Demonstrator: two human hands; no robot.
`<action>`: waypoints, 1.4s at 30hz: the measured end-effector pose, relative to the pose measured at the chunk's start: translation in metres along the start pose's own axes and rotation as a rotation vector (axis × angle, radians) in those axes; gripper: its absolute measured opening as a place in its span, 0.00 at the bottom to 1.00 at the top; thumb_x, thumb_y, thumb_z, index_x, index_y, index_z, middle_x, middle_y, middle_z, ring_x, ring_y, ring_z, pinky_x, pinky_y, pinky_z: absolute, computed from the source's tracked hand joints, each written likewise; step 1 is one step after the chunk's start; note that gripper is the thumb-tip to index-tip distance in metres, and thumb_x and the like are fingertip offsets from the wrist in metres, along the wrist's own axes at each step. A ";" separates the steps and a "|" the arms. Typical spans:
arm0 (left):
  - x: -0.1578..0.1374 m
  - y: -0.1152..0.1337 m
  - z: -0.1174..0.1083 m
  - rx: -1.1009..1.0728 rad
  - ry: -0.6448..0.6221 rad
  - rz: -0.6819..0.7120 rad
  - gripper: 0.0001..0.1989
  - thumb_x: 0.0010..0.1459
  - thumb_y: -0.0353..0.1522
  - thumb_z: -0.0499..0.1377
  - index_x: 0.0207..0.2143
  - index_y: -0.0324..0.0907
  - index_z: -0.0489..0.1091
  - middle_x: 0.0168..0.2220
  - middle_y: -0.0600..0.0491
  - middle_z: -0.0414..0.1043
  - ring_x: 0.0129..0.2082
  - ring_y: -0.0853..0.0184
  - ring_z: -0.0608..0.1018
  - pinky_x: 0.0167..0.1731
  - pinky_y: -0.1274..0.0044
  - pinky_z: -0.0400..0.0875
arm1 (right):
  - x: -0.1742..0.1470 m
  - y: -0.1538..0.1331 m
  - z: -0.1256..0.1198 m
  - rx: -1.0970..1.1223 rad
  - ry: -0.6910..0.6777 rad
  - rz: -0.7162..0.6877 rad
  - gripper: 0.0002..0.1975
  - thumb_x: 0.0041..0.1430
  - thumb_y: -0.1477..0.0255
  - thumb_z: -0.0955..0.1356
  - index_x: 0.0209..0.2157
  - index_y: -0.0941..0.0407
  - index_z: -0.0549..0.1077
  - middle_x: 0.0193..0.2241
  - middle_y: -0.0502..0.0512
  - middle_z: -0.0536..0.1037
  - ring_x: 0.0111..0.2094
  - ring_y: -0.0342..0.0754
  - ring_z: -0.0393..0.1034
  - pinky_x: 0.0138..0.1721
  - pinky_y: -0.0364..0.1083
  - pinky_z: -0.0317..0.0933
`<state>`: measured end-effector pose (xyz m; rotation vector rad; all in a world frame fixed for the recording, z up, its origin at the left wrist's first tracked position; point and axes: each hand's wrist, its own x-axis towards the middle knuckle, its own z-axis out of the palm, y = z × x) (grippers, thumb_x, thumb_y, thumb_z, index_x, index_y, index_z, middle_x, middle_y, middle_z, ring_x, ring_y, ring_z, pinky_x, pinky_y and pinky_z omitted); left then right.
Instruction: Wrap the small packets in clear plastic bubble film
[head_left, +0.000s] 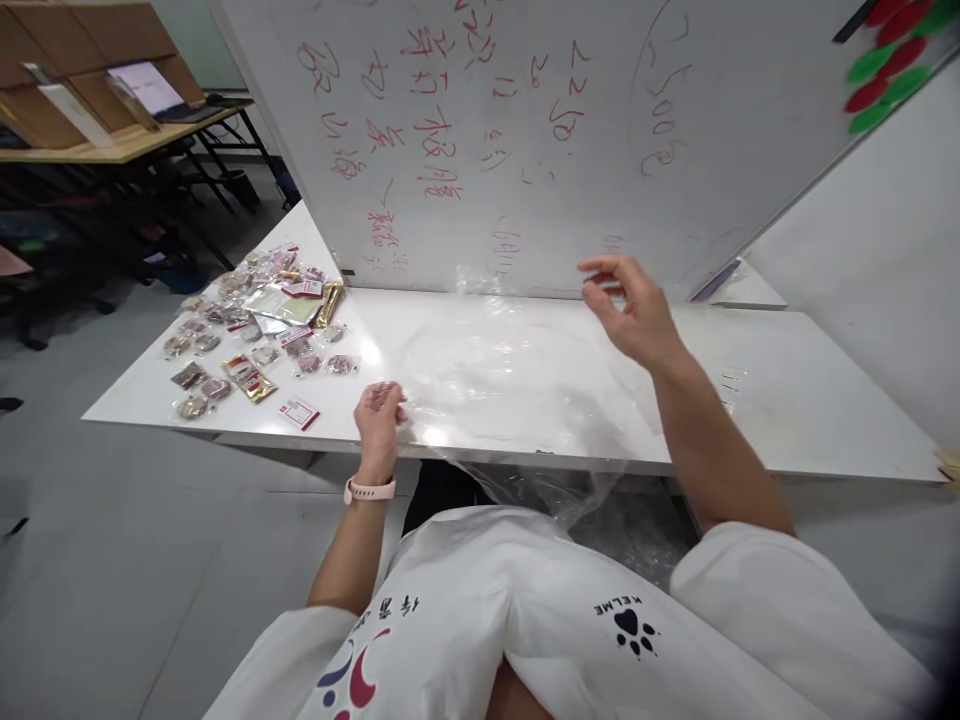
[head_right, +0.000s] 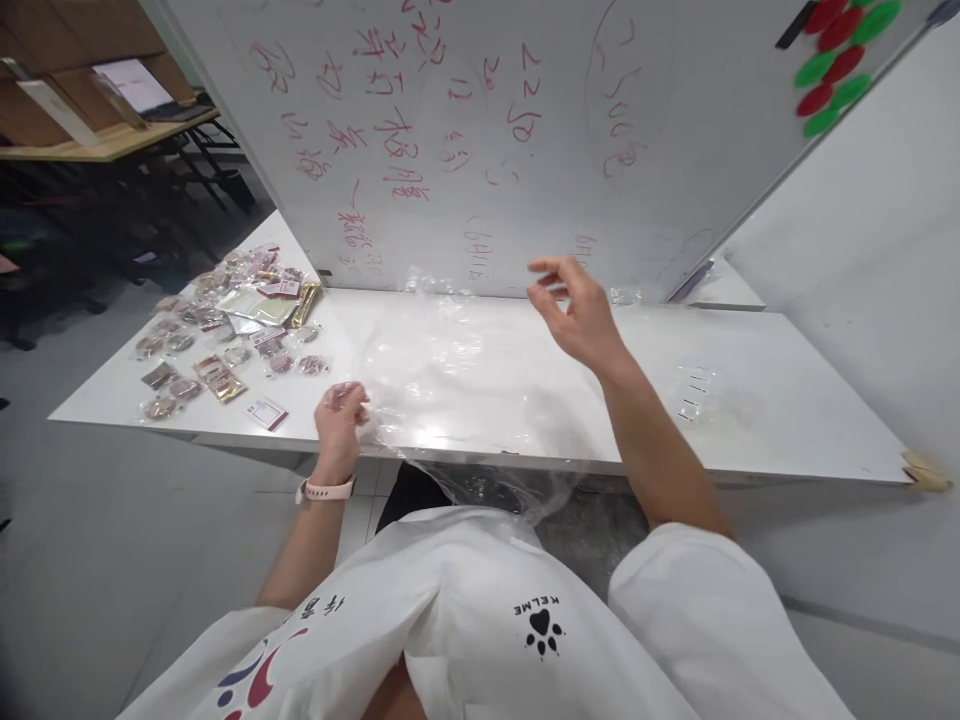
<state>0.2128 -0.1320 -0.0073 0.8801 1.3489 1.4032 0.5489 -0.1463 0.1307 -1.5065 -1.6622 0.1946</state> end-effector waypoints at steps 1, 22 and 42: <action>0.004 -0.002 -0.014 0.033 0.088 0.022 0.14 0.45 0.34 0.65 0.33 0.40 0.67 0.26 0.60 0.68 0.16 0.79 0.64 0.17 0.83 0.59 | -0.011 0.011 0.010 -0.001 -0.007 0.028 0.18 0.66 0.58 0.63 0.52 0.50 0.71 0.52 0.57 0.75 0.49 0.52 0.72 0.45 0.52 0.70; -0.027 -0.013 -0.029 0.787 0.031 0.161 0.20 0.59 0.41 0.58 0.52 0.45 0.67 0.35 0.53 0.72 0.27 0.66 0.75 0.36 0.70 0.71 | -0.028 0.106 0.097 -0.516 -0.339 0.005 0.26 0.71 0.58 0.54 0.62 0.52 0.65 0.67 0.60 0.60 0.69 0.63 0.48 0.66 0.70 0.43; 0.070 -0.024 -0.122 1.115 0.614 0.293 0.28 0.60 0.36 0.57 0.60 0.36 0.60 0.57 0.34 0.65 0.59 0.45 0.64 0.59 0.52 0.55 | -0.074 0.106 0.157 -0.370 -0.605 -0.249 0.28 0.70 0.52 0.52 0.69 0.37 0.52 0.70 0.44 0.50 0.71 0.51 0.43 0.69 0.60 0.43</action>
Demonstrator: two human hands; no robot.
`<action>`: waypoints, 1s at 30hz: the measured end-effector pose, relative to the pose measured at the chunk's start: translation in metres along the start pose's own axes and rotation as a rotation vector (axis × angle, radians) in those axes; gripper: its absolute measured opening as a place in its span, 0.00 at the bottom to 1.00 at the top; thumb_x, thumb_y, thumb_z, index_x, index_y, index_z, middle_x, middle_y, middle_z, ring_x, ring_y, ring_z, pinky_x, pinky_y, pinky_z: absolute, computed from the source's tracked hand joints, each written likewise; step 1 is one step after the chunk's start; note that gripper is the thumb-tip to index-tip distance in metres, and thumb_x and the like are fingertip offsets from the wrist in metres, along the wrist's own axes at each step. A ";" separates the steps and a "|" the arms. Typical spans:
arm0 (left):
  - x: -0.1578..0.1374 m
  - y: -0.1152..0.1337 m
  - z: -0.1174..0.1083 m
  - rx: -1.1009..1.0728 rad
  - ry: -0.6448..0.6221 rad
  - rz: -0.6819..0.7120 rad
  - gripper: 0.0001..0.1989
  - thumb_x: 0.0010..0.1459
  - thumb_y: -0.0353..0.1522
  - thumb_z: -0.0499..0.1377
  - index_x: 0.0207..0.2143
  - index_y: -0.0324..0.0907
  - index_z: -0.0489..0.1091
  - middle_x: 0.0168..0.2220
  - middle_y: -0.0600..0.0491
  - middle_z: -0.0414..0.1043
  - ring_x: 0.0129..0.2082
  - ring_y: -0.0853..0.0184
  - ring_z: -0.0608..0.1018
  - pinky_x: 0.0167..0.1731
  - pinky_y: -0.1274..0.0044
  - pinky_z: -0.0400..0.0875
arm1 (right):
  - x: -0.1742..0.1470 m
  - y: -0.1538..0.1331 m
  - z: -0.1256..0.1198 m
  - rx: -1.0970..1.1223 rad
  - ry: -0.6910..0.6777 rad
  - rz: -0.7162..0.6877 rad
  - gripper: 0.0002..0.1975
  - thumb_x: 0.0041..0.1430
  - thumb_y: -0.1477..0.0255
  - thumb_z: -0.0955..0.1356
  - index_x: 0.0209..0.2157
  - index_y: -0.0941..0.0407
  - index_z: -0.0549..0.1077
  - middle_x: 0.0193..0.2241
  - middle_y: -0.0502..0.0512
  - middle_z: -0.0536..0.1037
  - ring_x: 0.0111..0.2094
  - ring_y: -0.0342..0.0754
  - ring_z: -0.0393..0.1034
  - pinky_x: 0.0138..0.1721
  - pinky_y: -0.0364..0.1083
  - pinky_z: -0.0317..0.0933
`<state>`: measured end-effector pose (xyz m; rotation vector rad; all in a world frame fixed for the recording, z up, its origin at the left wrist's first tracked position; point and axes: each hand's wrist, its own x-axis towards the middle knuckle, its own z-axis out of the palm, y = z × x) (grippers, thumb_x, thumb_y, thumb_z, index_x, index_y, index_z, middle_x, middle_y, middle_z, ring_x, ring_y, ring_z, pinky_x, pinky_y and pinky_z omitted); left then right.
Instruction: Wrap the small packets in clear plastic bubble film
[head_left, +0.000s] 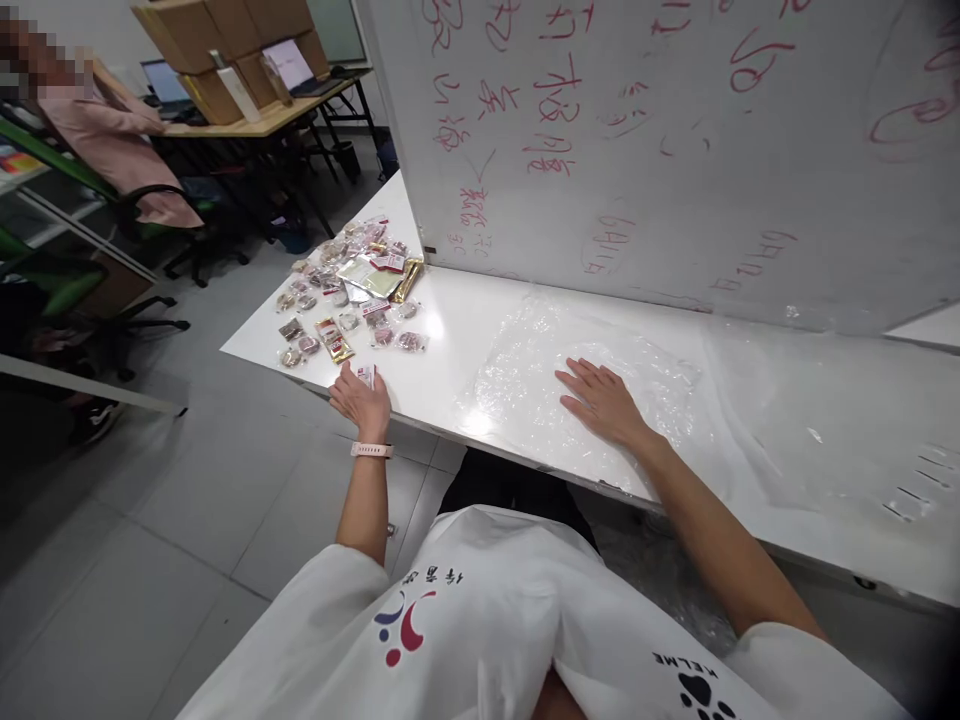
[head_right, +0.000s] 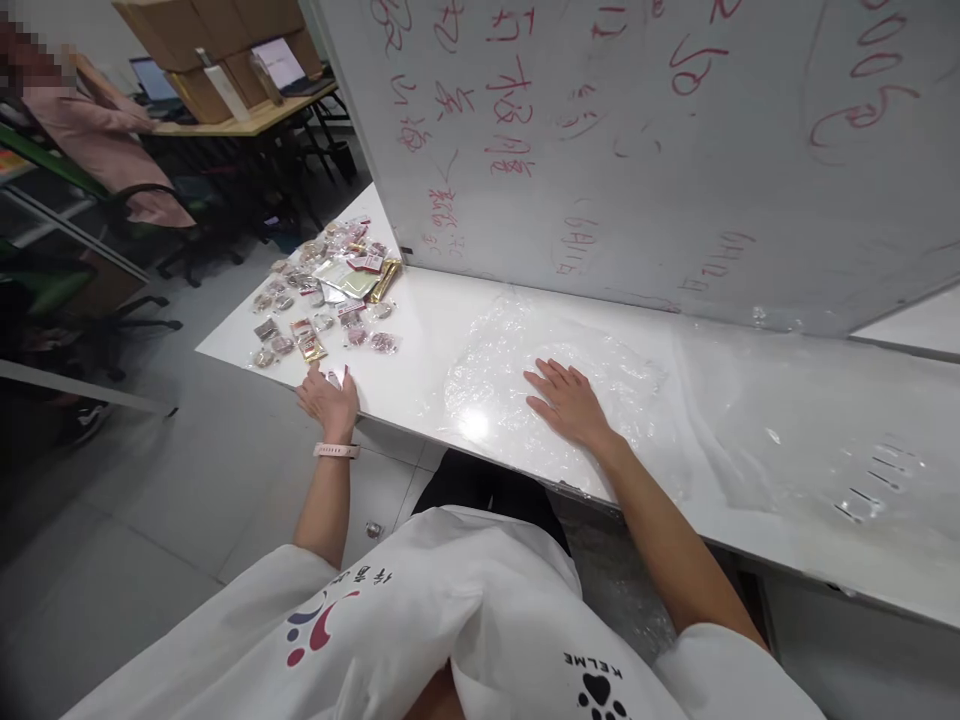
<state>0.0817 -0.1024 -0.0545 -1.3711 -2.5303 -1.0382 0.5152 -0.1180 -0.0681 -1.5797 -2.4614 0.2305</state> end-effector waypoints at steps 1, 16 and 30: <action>-0.001 -0.002 0.000 0.007 -0.006 0.001 0.28 0.60 0.36 0.58 0.61 0.36 0.59 0.55 0.35 0.67 0.58 0.45 0.65 0.58 0.52 0.56 | 0.000 0.000 0.001 -0.006 0.006 -0.004 0.28 0.70 0.52 0.52 0.68 0.38 0.52 0.70 0.44 0.51 0.71 0.51 0.44 0.69 0.61 0.44; 0.099 0.024 0.008 -0.213 -0.065 0.194 0.28 0.59 0.33 0.61 0.60 0.38 0.59 0.48 0.42 0.71 0.52 0.55 0.69 0.54 0.66 0.63 | 0.001 0.003 0.005 -0.041 0.064 -0.023 0.26 0.70 0.54 0.54 0.66 0.40 0.58 0.69 0.48 0.56 0.69 0.52 0.49 0.67 0.59 0.47; 0.114 0.004 0.021 0.232 0.036 -0.154 0.27 0.57 0.31 0.60 0.58 0.36 0.60 0.62 0.35 0.59 0.63 0.45 0.59 0.60 0.53 0.55 | 0.000 0.003 0.006 -0.060 0.087 -0.043 0.26 0.71 0.56 0.55 0.67 0.44 0.59 0.69 0.50 0.57 0.69 0.54 0.50 0.65 0.59 0.48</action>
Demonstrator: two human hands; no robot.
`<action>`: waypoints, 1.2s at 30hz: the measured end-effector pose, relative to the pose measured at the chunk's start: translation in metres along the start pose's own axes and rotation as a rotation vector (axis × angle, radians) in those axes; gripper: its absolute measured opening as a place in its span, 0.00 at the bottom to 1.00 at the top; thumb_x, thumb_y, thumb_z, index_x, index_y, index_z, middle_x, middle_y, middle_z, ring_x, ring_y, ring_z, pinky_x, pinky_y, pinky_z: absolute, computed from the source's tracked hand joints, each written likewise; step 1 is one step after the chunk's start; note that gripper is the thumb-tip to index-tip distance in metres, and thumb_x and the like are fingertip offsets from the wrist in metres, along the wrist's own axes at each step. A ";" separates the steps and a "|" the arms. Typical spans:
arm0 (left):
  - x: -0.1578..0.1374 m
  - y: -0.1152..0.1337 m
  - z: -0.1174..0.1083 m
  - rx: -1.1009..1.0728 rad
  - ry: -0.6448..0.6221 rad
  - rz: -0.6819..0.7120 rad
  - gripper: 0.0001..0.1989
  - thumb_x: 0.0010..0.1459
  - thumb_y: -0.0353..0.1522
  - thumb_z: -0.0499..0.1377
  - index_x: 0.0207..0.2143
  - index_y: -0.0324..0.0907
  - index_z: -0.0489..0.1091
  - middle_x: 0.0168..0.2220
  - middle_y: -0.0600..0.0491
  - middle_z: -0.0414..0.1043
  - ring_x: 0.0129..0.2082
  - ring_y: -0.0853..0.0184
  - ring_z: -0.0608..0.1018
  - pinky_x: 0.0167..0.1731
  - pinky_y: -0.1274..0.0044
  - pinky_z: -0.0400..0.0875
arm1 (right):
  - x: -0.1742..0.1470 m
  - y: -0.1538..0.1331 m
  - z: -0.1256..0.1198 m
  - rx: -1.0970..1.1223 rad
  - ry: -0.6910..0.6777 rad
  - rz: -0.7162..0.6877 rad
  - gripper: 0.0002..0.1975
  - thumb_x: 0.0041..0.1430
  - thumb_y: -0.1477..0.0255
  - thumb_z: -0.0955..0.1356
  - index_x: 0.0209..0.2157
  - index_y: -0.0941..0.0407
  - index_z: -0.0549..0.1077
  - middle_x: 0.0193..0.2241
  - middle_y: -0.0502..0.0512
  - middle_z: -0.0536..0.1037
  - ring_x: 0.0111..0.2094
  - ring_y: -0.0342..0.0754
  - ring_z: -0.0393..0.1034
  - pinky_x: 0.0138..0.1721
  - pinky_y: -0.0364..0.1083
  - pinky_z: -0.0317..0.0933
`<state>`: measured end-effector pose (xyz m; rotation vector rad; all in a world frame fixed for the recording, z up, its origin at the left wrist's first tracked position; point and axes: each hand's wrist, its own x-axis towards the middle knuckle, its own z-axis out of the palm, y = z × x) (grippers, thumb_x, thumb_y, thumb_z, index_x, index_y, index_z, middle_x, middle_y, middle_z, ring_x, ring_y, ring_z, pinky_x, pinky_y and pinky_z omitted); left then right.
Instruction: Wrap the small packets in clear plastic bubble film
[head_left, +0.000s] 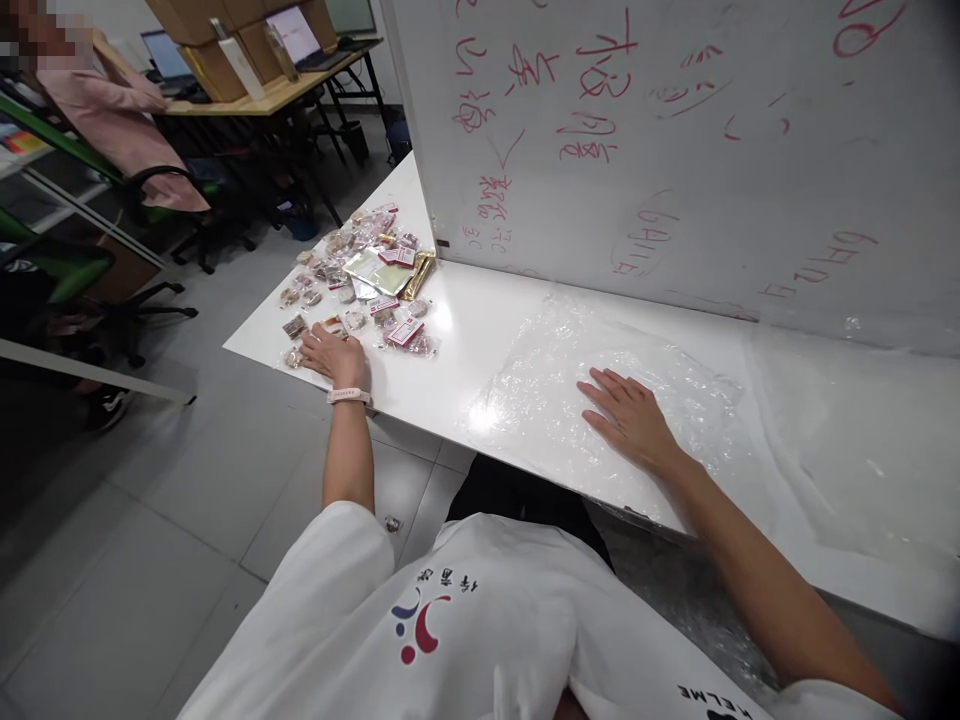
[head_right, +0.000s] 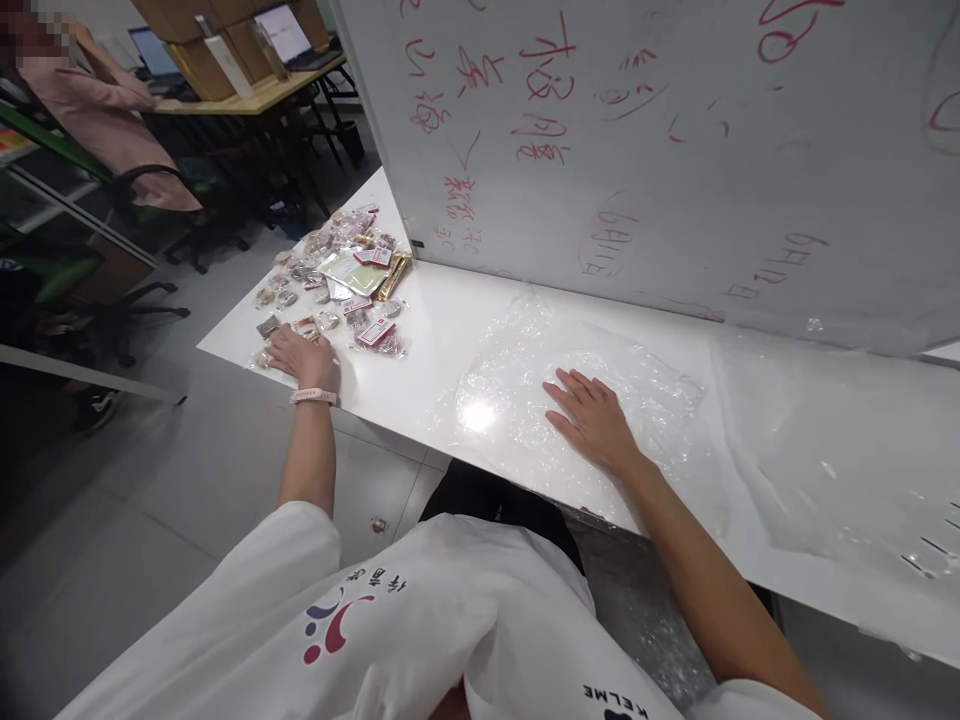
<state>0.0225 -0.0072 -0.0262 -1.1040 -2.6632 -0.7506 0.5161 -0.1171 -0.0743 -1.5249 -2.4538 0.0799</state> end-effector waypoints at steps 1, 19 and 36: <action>0.006 -0.005 -0.001 0.028 -0.048 -0.027 0.28 0.56 0.29 0.60 0.58 0.34 0.59 0.61 0.34 0.60 0.62 0.45 0.61 0.59 0.54 0.57 | 0.000 0.000 0.000 0.000 0.004 -0.001 0.26 0.71 0.56 0.55 0.67 0.43 0.58 0.68 0.49 0.57 0.69 0.54 0.50 0.65 0.59 0.48; 0.027 -0.006 -0.002 -0.035 -0.026 -0.012 0.26 0.52 0.26 0.60 0.54 0.34 0.59 0.53 0.36 0.68 0.54 0.50 0.72 0.55 0.60 0.65 | 0.000 0.001 0.002 0.028 0.047 -0.020 0.26 0.71 0.57 0.57 0.68 0.41 0.55 0.68 0.50 0.58 0.68 0.54 0.51 0.65 0.59 0.48; 0.035 0.169 0.060 0.228 -0.408 0.514 0.16 0.61 0.30 0.54 0.50 0.32 0.72 0.52 0.32 0.69 0.51 0.46 0.74 0.48 0.63 0.67 | 0.000 0.001 0.002 0.003 0.022 -0.002 0.24 0.72 0.57 0.56 0.66 0.43 0.59 0.69 0.49 0.57 0.69 0.51 0.50 0.65 0.58 0.49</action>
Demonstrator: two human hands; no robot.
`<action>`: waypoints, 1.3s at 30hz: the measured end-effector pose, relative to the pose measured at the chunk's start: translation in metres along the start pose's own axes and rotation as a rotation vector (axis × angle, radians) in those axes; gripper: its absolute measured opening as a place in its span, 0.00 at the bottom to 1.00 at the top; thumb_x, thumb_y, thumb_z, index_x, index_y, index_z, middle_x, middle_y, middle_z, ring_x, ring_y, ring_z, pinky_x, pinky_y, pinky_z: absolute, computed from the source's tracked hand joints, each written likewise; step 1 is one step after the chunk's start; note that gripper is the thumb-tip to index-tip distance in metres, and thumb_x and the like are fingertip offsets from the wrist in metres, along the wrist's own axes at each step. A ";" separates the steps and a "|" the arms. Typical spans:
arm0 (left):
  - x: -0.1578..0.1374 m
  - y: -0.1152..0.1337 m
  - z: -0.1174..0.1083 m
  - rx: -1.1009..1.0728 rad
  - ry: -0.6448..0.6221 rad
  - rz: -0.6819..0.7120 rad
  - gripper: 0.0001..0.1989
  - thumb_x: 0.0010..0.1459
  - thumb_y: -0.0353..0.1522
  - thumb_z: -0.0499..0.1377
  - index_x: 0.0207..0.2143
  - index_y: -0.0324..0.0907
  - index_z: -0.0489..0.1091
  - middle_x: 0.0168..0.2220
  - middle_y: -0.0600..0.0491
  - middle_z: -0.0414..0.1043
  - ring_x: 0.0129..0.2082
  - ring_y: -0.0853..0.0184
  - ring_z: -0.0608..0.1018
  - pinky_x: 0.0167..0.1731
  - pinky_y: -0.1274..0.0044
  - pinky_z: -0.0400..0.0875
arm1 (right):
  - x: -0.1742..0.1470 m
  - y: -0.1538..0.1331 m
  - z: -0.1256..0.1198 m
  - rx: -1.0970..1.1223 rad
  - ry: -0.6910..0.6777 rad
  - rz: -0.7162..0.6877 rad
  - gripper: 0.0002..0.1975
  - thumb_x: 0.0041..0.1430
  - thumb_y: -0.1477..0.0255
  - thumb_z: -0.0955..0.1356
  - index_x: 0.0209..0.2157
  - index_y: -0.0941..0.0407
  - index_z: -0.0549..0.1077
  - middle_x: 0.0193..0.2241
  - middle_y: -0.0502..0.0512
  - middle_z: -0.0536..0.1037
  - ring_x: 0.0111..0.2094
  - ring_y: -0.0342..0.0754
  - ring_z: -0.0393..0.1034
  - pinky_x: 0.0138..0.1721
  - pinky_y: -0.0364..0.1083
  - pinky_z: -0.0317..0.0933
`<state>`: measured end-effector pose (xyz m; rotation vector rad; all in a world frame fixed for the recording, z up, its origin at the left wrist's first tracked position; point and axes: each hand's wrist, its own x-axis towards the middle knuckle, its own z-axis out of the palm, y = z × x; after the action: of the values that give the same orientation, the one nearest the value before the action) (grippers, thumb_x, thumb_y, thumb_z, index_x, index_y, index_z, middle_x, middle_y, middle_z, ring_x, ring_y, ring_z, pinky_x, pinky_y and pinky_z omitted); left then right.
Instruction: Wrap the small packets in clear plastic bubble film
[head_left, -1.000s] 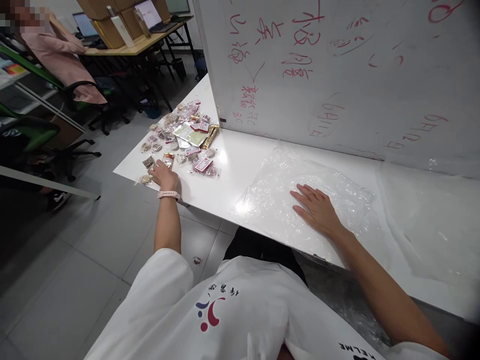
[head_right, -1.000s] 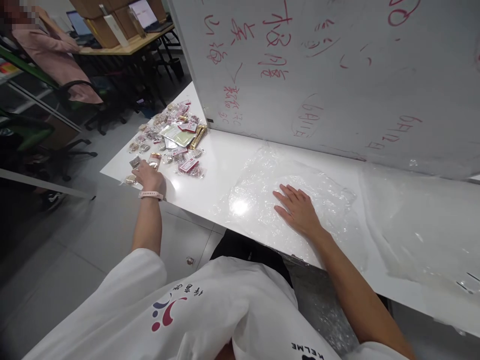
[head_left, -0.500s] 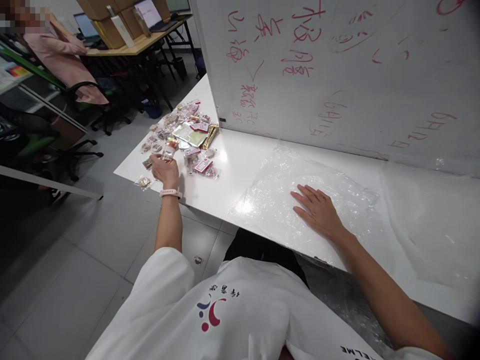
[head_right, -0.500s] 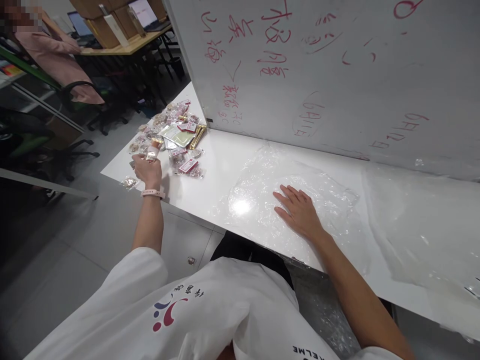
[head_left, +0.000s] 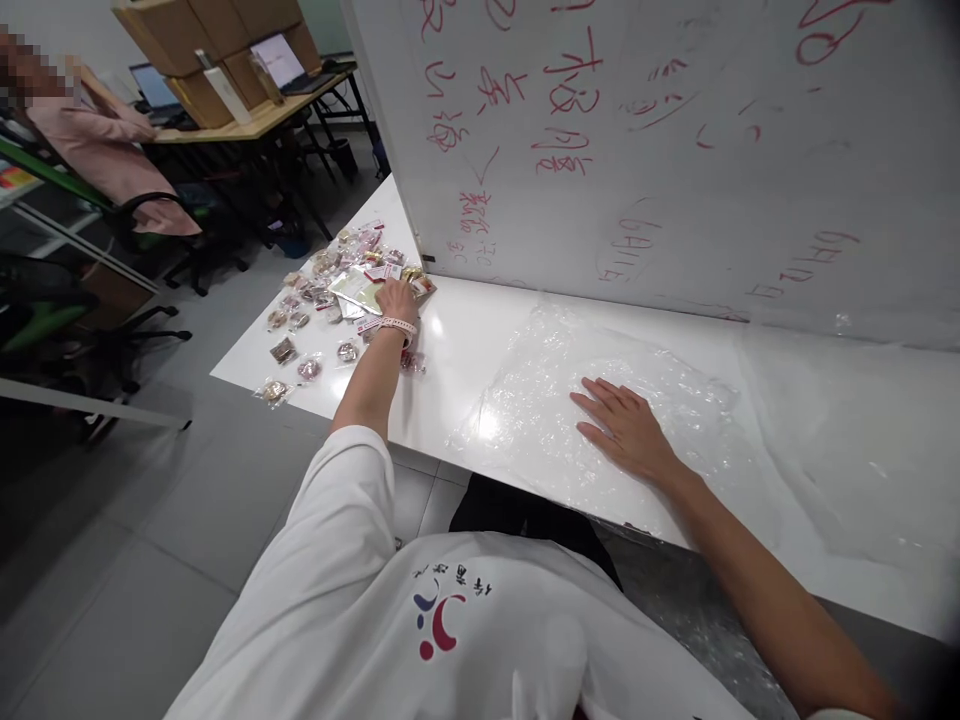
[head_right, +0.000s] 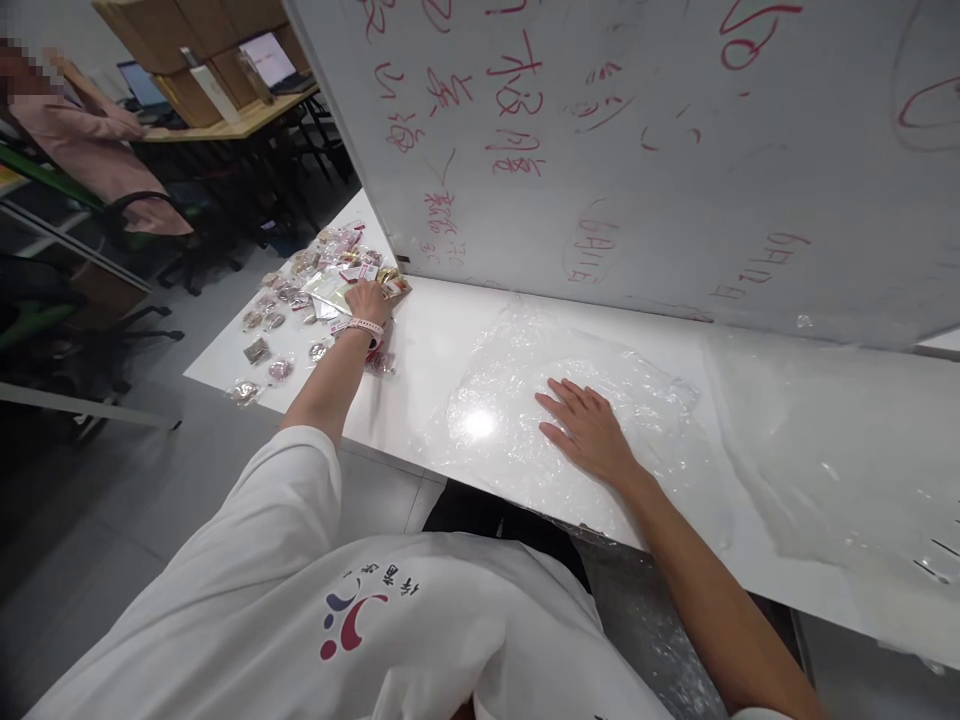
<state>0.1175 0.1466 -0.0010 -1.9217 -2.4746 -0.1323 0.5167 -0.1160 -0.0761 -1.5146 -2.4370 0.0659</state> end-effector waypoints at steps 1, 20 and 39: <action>0.000 0.000 -0.004 -0.013 0.017 0.004 0.16 0.62 0.29 0.53 0.50 0.33 0.71 0.52 0.32 0.69 0.51 0.46 0.74 0.48 0.63 0.67 | 0.000 0.000 0.000 0.006 -0.001 0.004 0.24 0.71 0.57 0.56 0.66 0.43 0.59 0.69 0.49 0.57 0.69 0.52 0.50 0.65 0.58 0.49; -0.312 0.130 0.022 -0.292 -0.123 1.142 0.19 0.62 0.40 0.61 0.50 0.40 0.65 0.50 0.43 0.70 0.49 0.54 0.70 0.44 0.64 0.66 | -0.021 0.010 -0.061 0.853 0.200 0.442 0.26 0.65 0.48 0.61 0.56 0.48 0.73 0.57 0.55 0.74 0.59 0.54 0.67 0.59 0.57 0.62; -0.298 0.090 0.021 -0.610 -0.280 1.134 0.25 0.58 0.26 0.58 0.58 0.44 0.61 0.51 0.46 0.72 0.50 0.58 0.72 0.46 0.66 0.73 | -0.094 -0.036 -0.054 0.465 0.107 0.293 0.18 0.65 0.63 0.62 0.52 0.51 0.75 0.42 0.57 0.79 0.42 0.55 0.73 0.40 0.53 0.69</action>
<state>0.2802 -0.1182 -0.0327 -3.4197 -1.0925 -0.6636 0.5379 -0.2217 -0.0366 -1.5842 -1.9216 0.5514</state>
